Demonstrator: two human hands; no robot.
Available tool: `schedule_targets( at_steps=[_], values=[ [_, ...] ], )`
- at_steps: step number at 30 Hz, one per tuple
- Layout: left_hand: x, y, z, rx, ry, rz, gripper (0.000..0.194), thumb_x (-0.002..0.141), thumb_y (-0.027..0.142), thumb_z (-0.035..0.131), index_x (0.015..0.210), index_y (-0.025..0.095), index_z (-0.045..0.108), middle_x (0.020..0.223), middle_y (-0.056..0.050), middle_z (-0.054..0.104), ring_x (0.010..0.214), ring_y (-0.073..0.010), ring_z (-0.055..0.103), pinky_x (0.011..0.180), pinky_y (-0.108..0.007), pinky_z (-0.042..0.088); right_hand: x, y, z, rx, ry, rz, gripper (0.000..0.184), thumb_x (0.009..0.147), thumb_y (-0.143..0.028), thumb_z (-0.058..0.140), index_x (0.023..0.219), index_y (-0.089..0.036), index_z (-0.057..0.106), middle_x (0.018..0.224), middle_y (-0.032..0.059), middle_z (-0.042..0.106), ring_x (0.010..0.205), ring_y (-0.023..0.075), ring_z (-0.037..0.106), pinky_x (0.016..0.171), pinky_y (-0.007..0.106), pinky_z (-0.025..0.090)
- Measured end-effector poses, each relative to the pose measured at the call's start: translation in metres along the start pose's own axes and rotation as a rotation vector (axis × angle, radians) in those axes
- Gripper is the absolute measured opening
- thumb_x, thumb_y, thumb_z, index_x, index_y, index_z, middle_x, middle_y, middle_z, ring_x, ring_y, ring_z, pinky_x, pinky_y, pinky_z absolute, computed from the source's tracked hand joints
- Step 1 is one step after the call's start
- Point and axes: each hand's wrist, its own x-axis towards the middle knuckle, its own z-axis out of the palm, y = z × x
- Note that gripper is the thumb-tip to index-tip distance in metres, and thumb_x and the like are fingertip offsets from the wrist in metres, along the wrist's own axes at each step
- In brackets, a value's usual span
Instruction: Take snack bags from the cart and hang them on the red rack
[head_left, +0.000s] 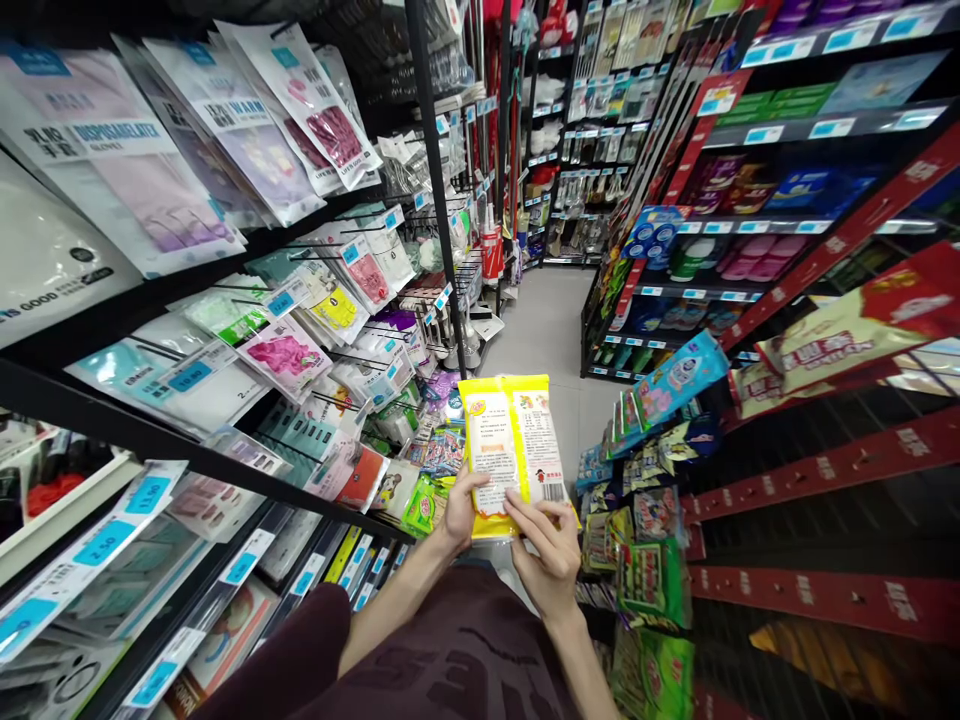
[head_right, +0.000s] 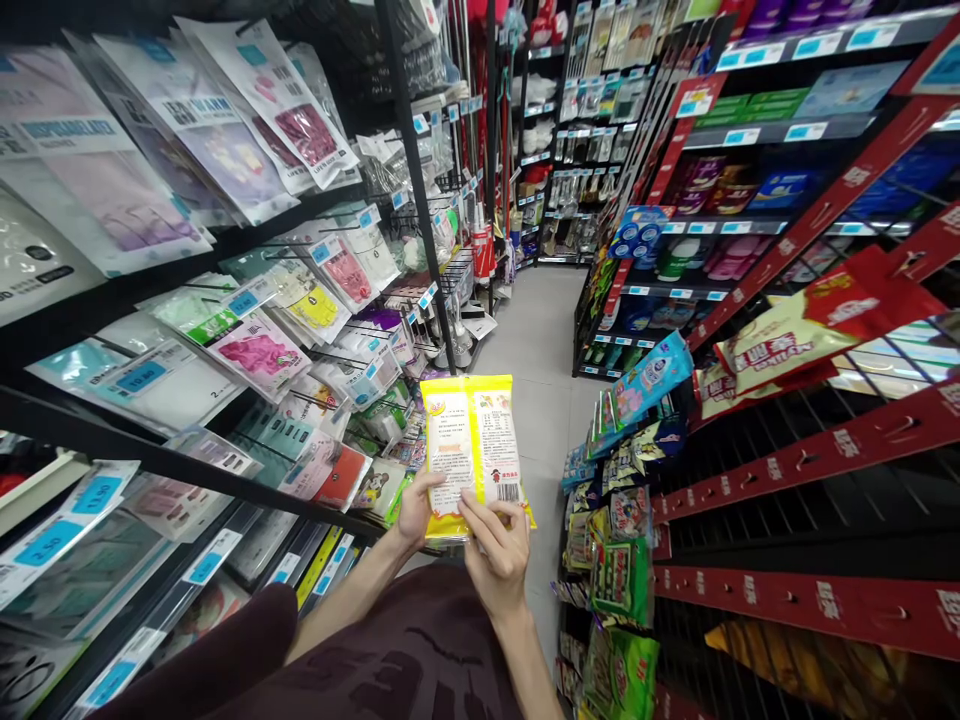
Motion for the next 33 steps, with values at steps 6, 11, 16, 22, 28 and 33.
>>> schedule_targets(
  at_steps=[6, 11, 16, 22, 28, 33],
  values=[
    [-0.0009, 0.0008, -0.0022, -0.052, -0.004, 0.007, 0.054, 0.072, 0.012, 0.057, 0.126, 0.012, 0.056, 0.115, -0.01, 0.069, 0.115, -0.0309, 0.058, 0.105, -0.045, 0.039, -0.0002, 0.0001, 0.0016, 0.012, -0.015, -0.016, 0.056, 0.079, 0.001, 0.059, 0.125, -0.029, 0.06, 0.112, 0.0017, 0.07, 0.087, 0.0227, 0.055, 0.076, 0.04, 0.044],
    [-0.0034, 0.0039, -0.0022, -0.124, -0.008, -0.041, 0.048, 0.079, 0.018, 0.055, 0.126, 0.009, 0.056, 0.118, -0.012, 0.067, 0.117, -0.0318, 0.057, 0.107, -0.046, 0.037, -0.0006, 0.0002, 0.0034, 0.026, -0.028, -0.026, 0.055, 0.079, 0.001, 0.06, 0.125, -0.03, 0.06, 0.113, 0.0013, 0.07, 0.088, 0.0226, 0.055, 0.077, 0.041, 0.045],
    [-0.0039, 0.0055, -0.0013, -0.172, -0.029, -0.114, 0.046, 0.084, 0.025, 0.052, 0.127, 0.007, 0.056, 0.119, -0.014, 0.066, 0.118, -0.0323, 0.057, 0.108, -0.047, 0.036, -0.0006, 0.0006, 0.003, 0.029, -0.041, -0.035, 0.056, 0.079, 0.0, 0.06, 0.126, -0.03, 0.059, 0.113, 0.0011, 0.07, 0.088, 0.0229, 0.055, 0.077, 0.041, 0.044],
    [-0.0026, 0.0061, 0.0035, -0.182, -0.057, -0.136, 0.05, 0.085, 0.028, 0.05, 0.13, 0.006, 0.054, 0.121, -0.015, 0.065, 0.119, -0.032, 0.056, 0.11, -0.046, 0.034, 0.0009, 0.0012, 0.0023, 0.021, -0.031, -0.031, 0.056, 0.079, 0.0, 0.059, 0.125, -0.031, 0.06, 0.112, 0.0009, 0.07, 0.086, 0.0227, 0.055, 0.076, 0.041, 0.045],
    [0.0001, 0.0063, 0.0063, -0.176, -0.057, -0.169, 0.052, 0.088, 0.031, 0.045, 0.133, 0.006, 0.05, 0.122, -0.015, 0.065, 0.121, -0.0307, 0.055, 0.111, -0.045, 0.033, 0.0034, 0.0021, 0.0011, 0.014, -0.031, -0.028, 0.054, 0.08, -0.001, 0.059, 0.126, -0.031, 0.059, 0.114, 0.0007, 0.069, 0.087, 0.0223, 0.055, 0.077, 0.042, 0.045],
    [0.0031, 0.005, 0.0046, -0.165, -0.064, -0.164, 0.052, 0.089, 0.032, 0.045, 0.133, 0.005, 0.05, 0.122, -0.015, 0.065, 0.119, -0.0307, 0.056, 0.111, -0.045, 0.033, 0.0034, 0.0033, 0.0002, -0.001, -0.035, -0.069, 0.053, 0.083, -0.002, 0.06, 0.127, -0.032, 0.059, 0.11, -0.001, 0.071, 0.087, 0.022, 0.054, 0.077, 0.042, 0.044]
  ],
)
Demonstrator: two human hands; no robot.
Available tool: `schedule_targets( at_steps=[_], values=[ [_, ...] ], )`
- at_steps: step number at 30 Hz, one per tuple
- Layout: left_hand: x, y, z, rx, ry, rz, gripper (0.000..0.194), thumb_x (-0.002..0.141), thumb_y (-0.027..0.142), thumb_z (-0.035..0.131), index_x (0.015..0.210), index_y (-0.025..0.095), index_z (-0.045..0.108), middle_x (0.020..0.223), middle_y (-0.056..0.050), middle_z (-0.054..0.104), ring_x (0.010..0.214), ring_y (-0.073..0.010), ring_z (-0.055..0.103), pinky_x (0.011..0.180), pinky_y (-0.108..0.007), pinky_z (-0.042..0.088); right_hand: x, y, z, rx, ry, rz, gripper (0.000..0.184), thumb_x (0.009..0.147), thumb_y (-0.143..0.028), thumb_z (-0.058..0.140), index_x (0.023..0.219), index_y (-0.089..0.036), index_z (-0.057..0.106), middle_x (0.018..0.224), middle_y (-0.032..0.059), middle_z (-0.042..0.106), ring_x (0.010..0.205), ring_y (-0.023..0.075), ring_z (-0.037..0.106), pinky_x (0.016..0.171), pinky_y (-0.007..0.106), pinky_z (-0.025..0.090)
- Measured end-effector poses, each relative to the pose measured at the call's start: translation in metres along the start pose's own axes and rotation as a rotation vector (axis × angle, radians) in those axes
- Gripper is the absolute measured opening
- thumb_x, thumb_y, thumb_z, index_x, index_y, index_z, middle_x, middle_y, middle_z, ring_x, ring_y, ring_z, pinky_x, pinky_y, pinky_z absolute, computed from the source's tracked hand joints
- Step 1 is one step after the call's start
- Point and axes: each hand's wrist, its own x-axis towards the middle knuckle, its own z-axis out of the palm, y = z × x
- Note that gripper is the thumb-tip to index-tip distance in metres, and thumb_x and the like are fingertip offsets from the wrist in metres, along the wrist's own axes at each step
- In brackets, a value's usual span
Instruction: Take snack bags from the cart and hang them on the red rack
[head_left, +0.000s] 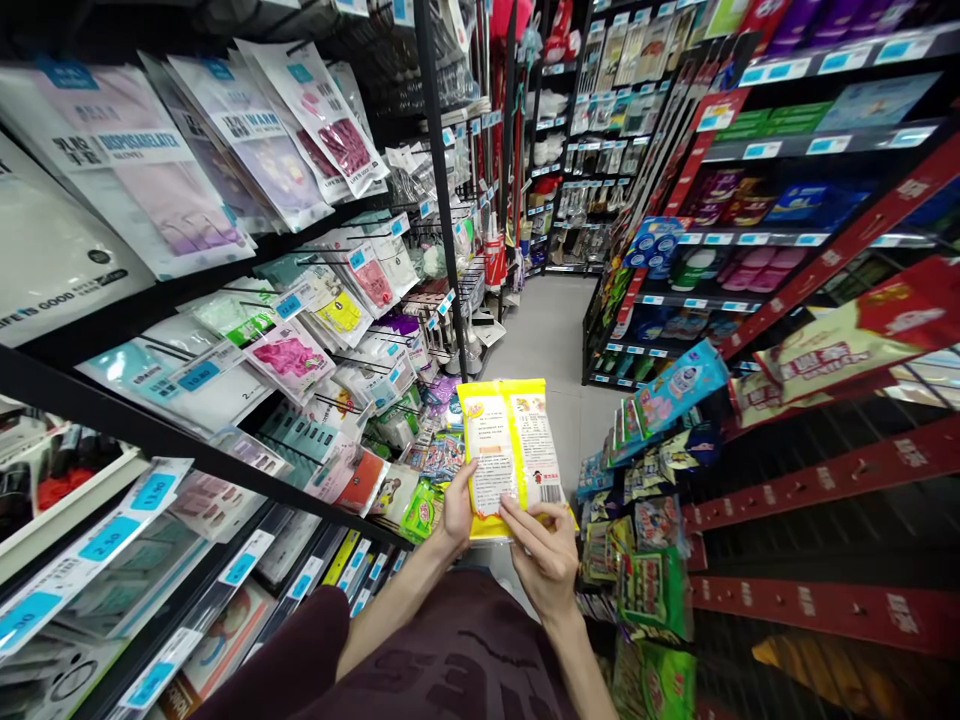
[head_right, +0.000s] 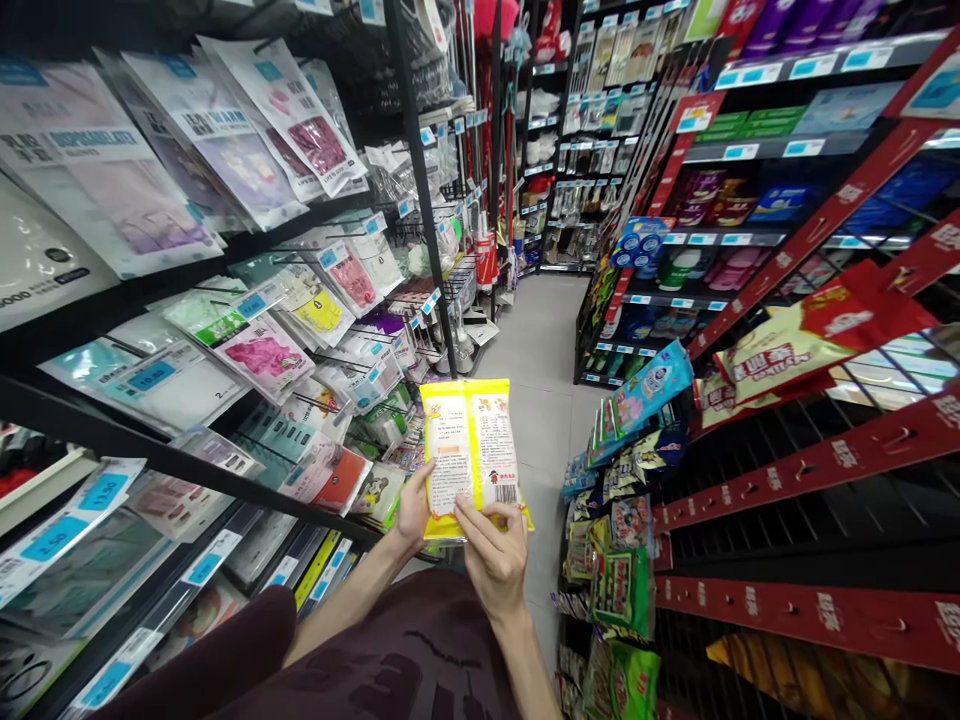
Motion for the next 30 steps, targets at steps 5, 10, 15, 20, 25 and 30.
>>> schedule_targets(
  at_steps=[5, 10, 15, 20, 25, 30],
  values=[
    [0.002, 0.001, -0.002, 0.001, -0.003, 0.012, 0.052, 0.087, 0.033, 0.049, 0.131, 0.007, 0.052, 0.121, -0.014, 0.065, 0.119, -0.0314, 0.057, 0.11, -0.046, 0.034, -0.003, 0.003, 0.002, -0.017, -0.003, -0.024, 0.051, 0.083, -0.002, 0.06, 0.123, -0.033, 0.062, 0.107, -0.0027, 0.072, 0.088, 0.0224, 0.055, 0.076, 0.042, 0.043],
    [0.004, 0.002, 0.0, -0.005, -0.021, 0.005, 0.051, 0.086, 0.034, 0.051, 0.13, 0.008, 0.054, 0.121, -0.014, 0.065, 0.12, -0.032, 0.056, 0.11, -0.046, 0.035, -0.006, 0.006, 0.003, 0.003, -0.003, -0.076, 0.048, 0.083, -0.001, 0.059, 0.119, -0.033, 0.064, 0.102, -0.0037, 0.073, 0.089, 0.0227, 0.056, 0.078, 0.043, 0.042],
    [0.005, 0.003, 0.004, -0.014, -0.004, -0.003, 0.051, 0.085, 0.033, 0.05, 0.129, 0.006, 0.055, 0.12, -0.015, 0.066, 0.12, -0.0328, 0.055, 0.109, -0.047, 0.035, -0.005, 0.006, 0.003, 0.004, 0.008, -0.116, 0.045, 0.083, 0.001, 0.058, 0.112, -0.031, 0.067, 0.098, -0.0043, 0.074, 0.086, 0.0219, 0.057, 0.077, 0.043, 0.041],
    [0.004, 0.003, 0.007, -0.009, 0.007, -0.005, 0.051, 0.084, 0.032, 0.05, 0.127, 0.006, 0.056, 0.118, -0.015, 0.067, 0.12, -0.0329, 0.055, 0.108, -0.047, 0.036, -0.005, 0.006, 0.003, -0.028, 0.023, -0.115, 0.04, 0.083, -0.001, 0.058, 0.108, -0.032, 0.069, 0.094, -0.0039, 0.075, 0.084, 0.0207, 0.059, 0.077, 0.042, 0.042],
    [0.002, 0.004, 0.009, -0.002, -0.002, -0.012, 0.051, 0.082, 0.034, 0.053, 0.125, 0.007, 0.057, 0.117, -0.014, 0.067, 0.119, -0.0335, 0.056, 0.107, -0.047, 0.037, -0.005, 0.004, 0.003, -0.027, 0.026, -0.11, 0.037, 0.084, -0.003, 0.059, 0.107, -0.031, 0.069, 0.094, -0.003, 0.075, 0.084, 0.021, 0.059, 0.076, 0.042, 0.043],
    [-0.001, 0.005, 0.007, -0.013, -0.01, -0.016, 0.05, 0.082, 0.033, 0.054, 0.126, 0.007, 0.057, 0.117, -0.014, 0.067, 0.12, -0.033, 0.055, 0.109, -0.047, 0.036, -0.007, 0.001, 0.005, -0.029, 0.034, -0.104, 0.038, 0.083, -0.002, 0.06, 0.106, -0.032, 0.07, 0.093, -0.0039, 0.075, 0.083, 0.021, 0.06, 0.076, 0.042, 0.043]
  ],
)
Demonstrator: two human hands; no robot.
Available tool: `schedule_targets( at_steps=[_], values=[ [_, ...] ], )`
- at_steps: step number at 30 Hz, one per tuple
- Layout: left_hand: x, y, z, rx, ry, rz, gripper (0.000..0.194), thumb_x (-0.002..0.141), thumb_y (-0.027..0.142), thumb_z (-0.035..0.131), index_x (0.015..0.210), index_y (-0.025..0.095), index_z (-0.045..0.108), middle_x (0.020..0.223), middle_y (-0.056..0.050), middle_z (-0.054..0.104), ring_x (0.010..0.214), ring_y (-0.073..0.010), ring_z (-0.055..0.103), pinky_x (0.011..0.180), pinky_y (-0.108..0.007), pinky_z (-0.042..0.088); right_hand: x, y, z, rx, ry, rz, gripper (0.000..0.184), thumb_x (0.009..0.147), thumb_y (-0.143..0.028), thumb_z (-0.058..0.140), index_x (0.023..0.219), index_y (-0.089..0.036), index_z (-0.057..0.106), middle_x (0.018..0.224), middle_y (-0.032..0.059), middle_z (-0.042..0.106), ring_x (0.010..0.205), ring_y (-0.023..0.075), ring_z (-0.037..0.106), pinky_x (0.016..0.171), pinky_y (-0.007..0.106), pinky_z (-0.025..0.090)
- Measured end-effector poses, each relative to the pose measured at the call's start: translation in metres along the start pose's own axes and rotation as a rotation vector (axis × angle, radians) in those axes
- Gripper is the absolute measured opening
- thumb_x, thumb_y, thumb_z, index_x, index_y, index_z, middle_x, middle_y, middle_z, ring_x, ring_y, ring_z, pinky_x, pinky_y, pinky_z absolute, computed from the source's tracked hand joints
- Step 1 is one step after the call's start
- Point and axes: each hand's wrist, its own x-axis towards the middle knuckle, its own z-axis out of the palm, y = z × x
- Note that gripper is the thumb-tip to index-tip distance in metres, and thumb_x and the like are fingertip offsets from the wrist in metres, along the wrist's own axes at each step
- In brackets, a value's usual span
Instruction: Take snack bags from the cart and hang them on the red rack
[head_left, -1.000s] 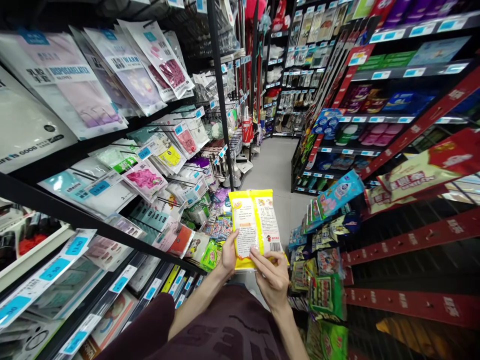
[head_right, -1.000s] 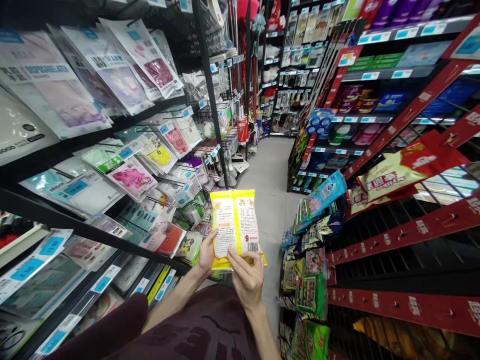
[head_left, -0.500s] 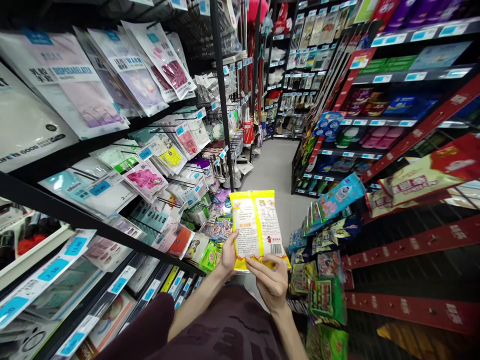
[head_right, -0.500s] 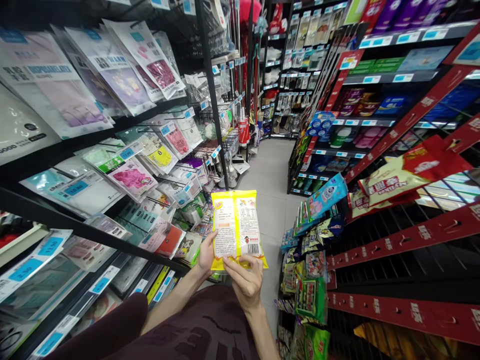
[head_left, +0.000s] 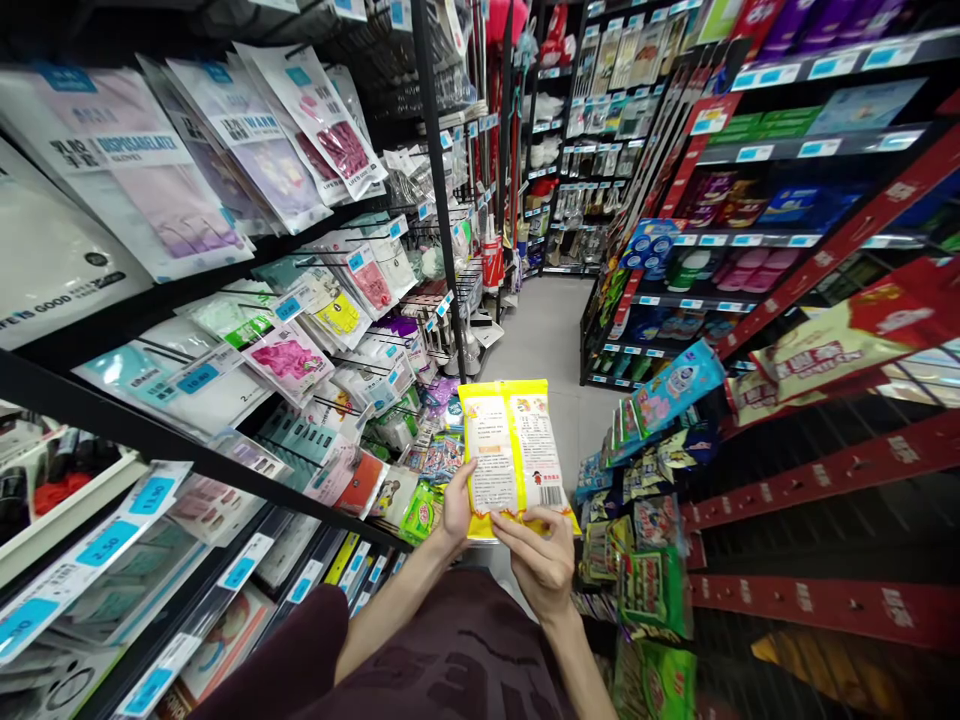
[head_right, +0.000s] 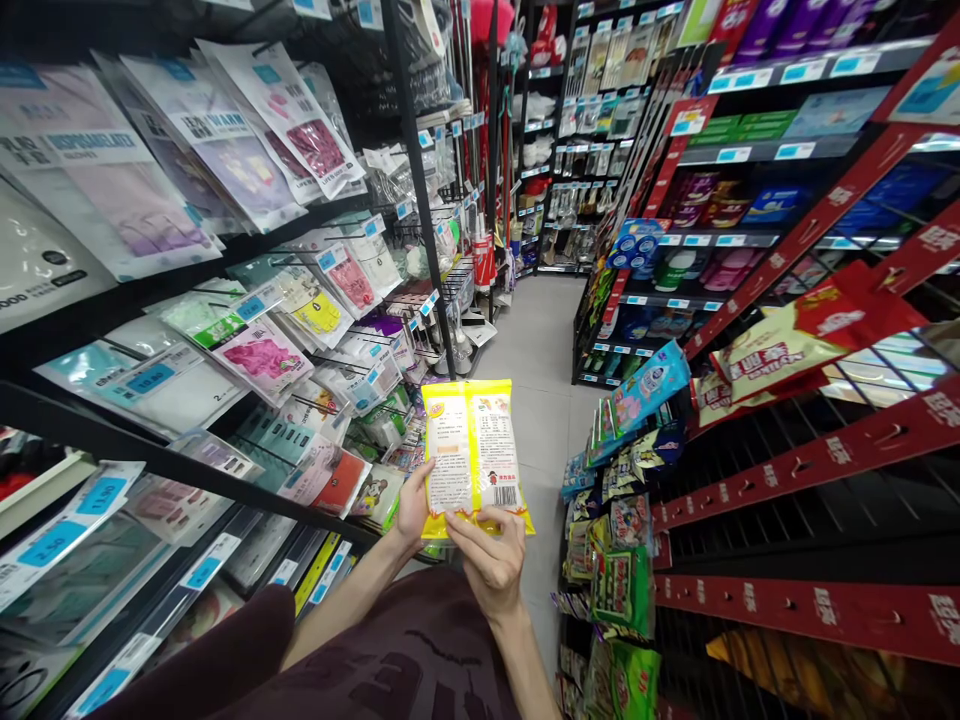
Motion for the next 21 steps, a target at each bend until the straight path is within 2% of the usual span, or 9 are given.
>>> schedule_targets(
  at_steps=[8, 13, 21],
  values=[
    [-0.009, 0.001, -0.011, -0.01, -0.038, 0.019, 0.052, 0.085, 0.033, 0.05, 0.129, 0.007, 0.054, 0.121, -0.014, 0.065, 0.122, -0.0336, 0.053, 0.11, -0.049, 0.033, 0.002, -0.009, -0.001, 0.009, -0.023, -0.018, 0.036, 0.085, -0.003, 0.057, 0.107, -0.03, 0.069, 0.096, -0.0042, 0.075, 0.084, 0.0208, 0.059, 0.075, 0.041, 0.04],
    [-0.017, 0.002, -0.012, -0.003, -0.022, 0.055, 0.051, 0.083, 0.032, 0.052, 0.127, 0.007, 0.056, 0.119, -0.014, 0.066, 0.122, -0.0337, 0.053, 0.109, -0.049, 0.034, 0.01, -0.019, -0.005, 0.016, 0.001, -0.039, 0.033, 0.086, -0.004, 0.057, 0.104, -0.029, 0.069, 0.095, -0.0049, 0.075, 0.082, 0.0204, 0.058, 0.074, 0.04, 0.039],
    [-0.017, -0.003, -0.02, -0.003, -0.036, 0.091, 0.05, 0.084, 0.031, 0.051, 0.129, 0.009, 0.055, 0.118, -0.013, 0.067, 0.122, -0.0321, 0.054, 0.109, -0.048, 0.035, 0.014, -0.027, -0.01, 0.02, 0.021, -0.028, 0.033, 0.085, -0.002, 0.054, 0.099, -0.027, 0.07, 0.095, -0.0054, 0.075, 0.08, 0.0192, 0.057, 0.073, 0.039, 0.037]
  ],
)
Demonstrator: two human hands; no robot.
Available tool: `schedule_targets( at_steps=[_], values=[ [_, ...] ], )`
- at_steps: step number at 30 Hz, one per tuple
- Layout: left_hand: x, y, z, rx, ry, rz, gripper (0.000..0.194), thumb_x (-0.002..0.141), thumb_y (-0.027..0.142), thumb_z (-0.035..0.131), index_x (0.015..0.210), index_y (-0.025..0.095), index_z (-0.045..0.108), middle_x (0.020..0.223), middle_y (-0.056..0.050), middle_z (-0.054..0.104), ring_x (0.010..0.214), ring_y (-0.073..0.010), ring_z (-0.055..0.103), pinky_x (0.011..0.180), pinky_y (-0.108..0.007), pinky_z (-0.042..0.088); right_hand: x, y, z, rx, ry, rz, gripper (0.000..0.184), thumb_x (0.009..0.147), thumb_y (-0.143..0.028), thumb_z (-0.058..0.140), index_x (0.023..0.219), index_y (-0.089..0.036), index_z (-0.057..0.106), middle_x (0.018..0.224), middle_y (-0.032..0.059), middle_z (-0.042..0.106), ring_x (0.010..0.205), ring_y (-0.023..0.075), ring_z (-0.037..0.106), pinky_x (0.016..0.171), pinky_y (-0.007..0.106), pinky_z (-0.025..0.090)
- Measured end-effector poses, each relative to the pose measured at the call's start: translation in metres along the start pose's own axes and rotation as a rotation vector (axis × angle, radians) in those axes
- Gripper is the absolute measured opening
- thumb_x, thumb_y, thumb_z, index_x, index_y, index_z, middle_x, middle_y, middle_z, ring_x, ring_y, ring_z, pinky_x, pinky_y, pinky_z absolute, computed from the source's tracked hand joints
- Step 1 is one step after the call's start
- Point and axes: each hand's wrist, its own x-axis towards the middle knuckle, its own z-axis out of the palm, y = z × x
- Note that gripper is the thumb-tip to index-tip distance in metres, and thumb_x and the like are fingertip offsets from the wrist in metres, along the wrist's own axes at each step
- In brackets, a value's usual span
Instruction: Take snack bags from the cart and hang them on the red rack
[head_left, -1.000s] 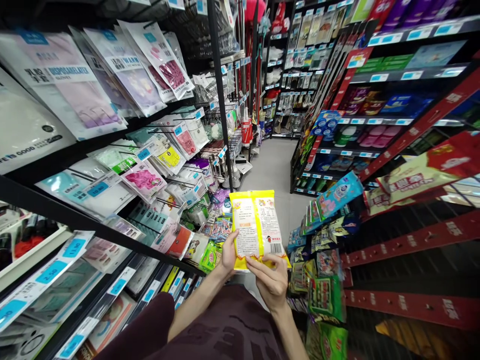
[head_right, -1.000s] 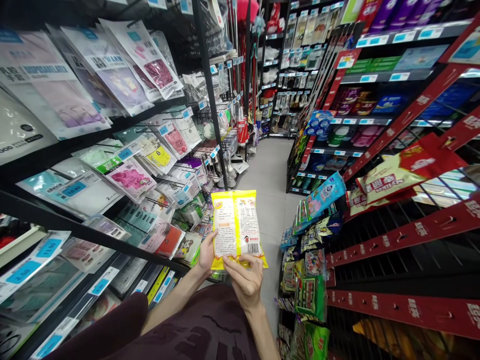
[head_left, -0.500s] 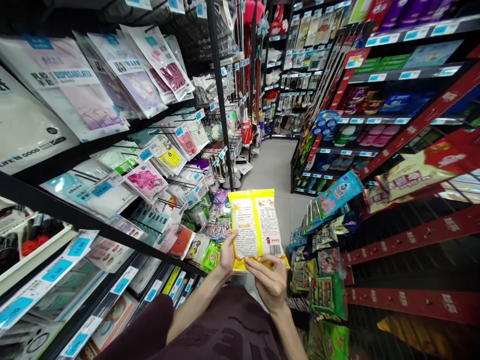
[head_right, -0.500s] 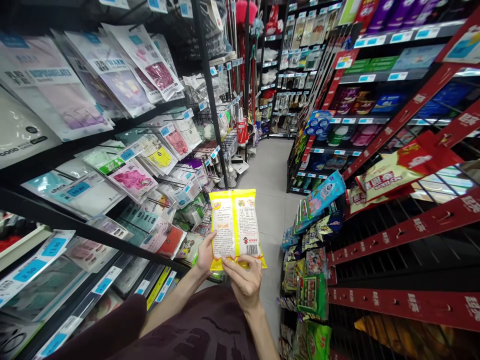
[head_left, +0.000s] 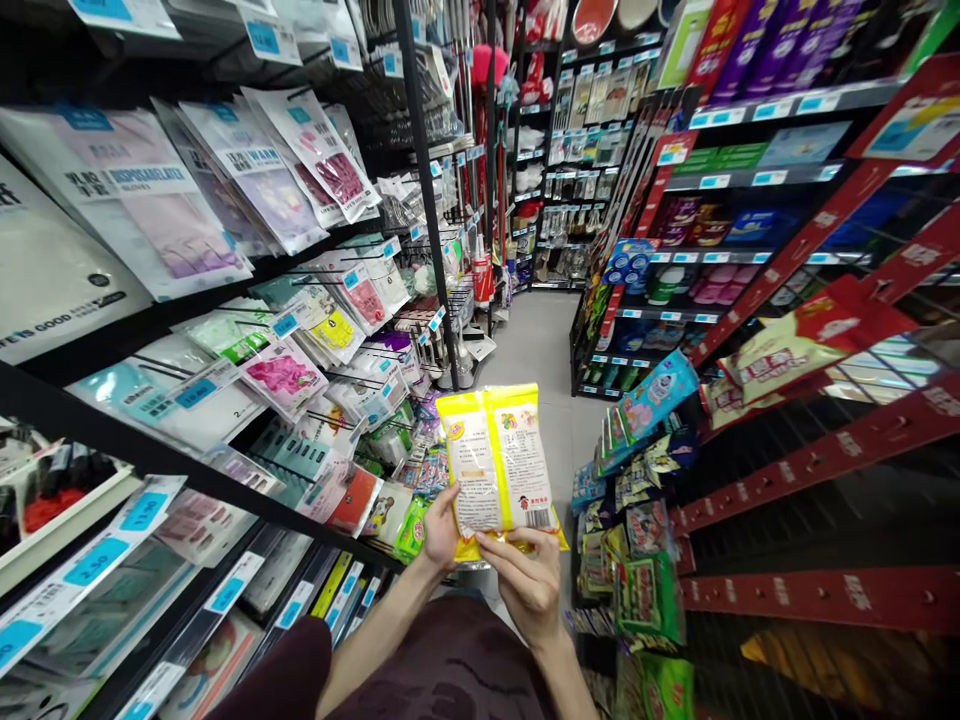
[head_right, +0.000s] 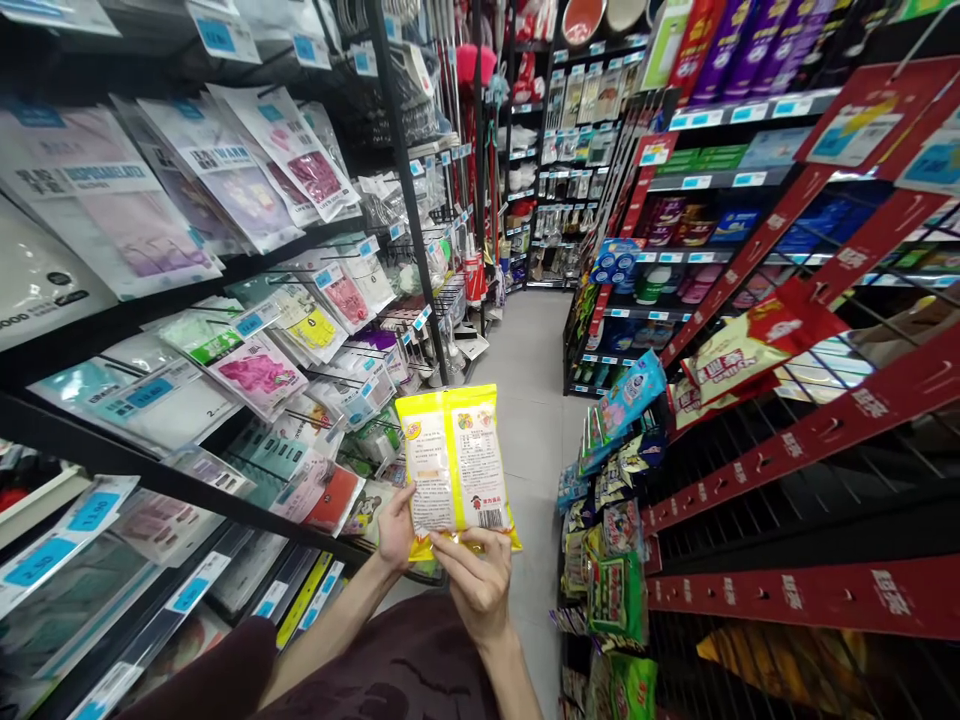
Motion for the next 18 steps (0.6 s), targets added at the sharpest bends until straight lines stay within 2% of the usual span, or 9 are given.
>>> schedule_targets(
  at_steps=[7, 12, 15, 18],
  values=[
    [-0.001, -0.002, 0.001, -0.03, 0.018, -0.047, 0.049, 0.085, 0.029, 0.049, 0.128, 0.007, 0.055, 0.115, -0.014, 0.068, 0.122, -0.0313, 0.054, 0.109, -0.047, 0.034, -0.006, -0.004, -0.005, -0.037, -0.048, 0.03, 0.032, 0.082, -0.002, 0.059, 0.102, -0.026, 0.068, 0.096, -0.0015, 0.075, 0.084, 0.0201, 0.059, 0.076, 0.039, 0.04],
    [-0.003, -0.005, 0.003, -0.023, 0.017, -0.049, 0.049, 0.082, 0.029, 0.053, 0.127, 0.009, 0.057, 0.12, -0.014, 0.066, 0.121, -0.0326, 0.054, 0.108, -0.048, 0.036, -0.012, -0.006, -0.006, -0.043, -0.055, 0.072, 0.032, 0.084, -0.003, 0.057, 0.102, -0.027, 0.068, 0.098, -0.0015, 0.074, 0.083, 0.0195, 0.059, 0.075, 0.038, 0.042],
    [-0.003, -0.004, 0.003, -0.008, 0.017, -0.028, 0.05, 0.081, 0.028, 0.055, 0.127, 0.01, 0.057, 0.123, -0.014, 0.064, 0.122, -0.0332, 0.053, 0.107, -0.048, 0.037, -0.012, -0.006, -0.008, -0.035, -0.113, 0.093, 0.032, 0.083, -0.003, 0.058, 0.103, -0.026, 0.068, 0.101, -0.0013, 0.073, 0.085, 0.0197, 0.058, 0.077, 0.04, 0.042],
    [-0.003, -0.001, -0.001, 0.001, 0.011, -0.021, 0.048, 0.081, 0.029, 0.055, 0.124, 0.009, 0.059, 0.123, -0.014, 0.064, 0.123, -0.0333, 0.052, 0.108, -0.048, 0.036, -0.009, -0.009, -0.017, 0.0, -0.242, 0.104, 0.033, 0.082, -0.006, 0.059, 0.107, -0.027, 0.067, 0.111, 0.0001, 0.07, 0.095, 0.0215, 0.058, 0.083, 0.042, 0.044]
  ],
)
